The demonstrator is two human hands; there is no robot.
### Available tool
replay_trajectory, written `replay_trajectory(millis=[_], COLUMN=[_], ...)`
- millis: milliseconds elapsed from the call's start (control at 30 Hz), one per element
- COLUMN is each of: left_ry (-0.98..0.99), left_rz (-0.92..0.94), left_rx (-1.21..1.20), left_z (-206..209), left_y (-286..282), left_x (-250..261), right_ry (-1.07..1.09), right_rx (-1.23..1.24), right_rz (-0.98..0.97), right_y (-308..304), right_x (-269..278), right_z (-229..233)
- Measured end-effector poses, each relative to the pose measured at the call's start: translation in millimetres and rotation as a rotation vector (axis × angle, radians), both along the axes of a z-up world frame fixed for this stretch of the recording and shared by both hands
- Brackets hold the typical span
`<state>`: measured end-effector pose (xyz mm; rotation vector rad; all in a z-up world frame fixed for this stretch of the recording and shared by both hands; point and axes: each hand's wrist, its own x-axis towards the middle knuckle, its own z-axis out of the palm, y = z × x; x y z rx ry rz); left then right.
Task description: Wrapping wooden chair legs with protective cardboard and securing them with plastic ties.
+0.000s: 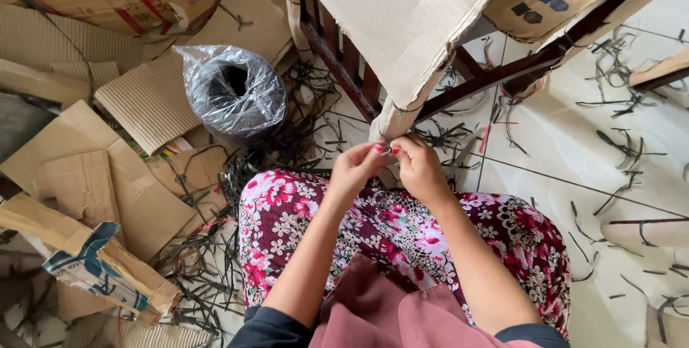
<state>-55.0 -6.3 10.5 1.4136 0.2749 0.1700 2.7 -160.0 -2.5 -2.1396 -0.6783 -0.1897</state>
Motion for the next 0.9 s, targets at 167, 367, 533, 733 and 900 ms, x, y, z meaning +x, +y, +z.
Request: replay_trajectory(millis=[167, 367, 533, 733, 900], left_ry=[0.050, -0.117, -0.095, -0.199, -0.512], left_rz=[0.030, 0.147, 0.181, 0.202, 0.074], left_rx=[0.176, 0.658, 0.456, 0.354, 0.425], left_z=[-9, 10, -4, 1, -6], left_y=[-10, -5, 6, 3, -4], left_x=[1, 5, 21, 21, 27], right_ry=[0.007, -0.228, -0.358, -0.319, -0.255], right_rx=[0.027, 0.023, 0.035, 0.133, 0.150], right_rz=[-0.042, -0.086, -0.215, -0.264, -0.247], right_y=[-5, -2, -11, -5, -5], right_x=[-7, -11, 30, 39, 28], right_z=[5, 22, -13, -12, -15])
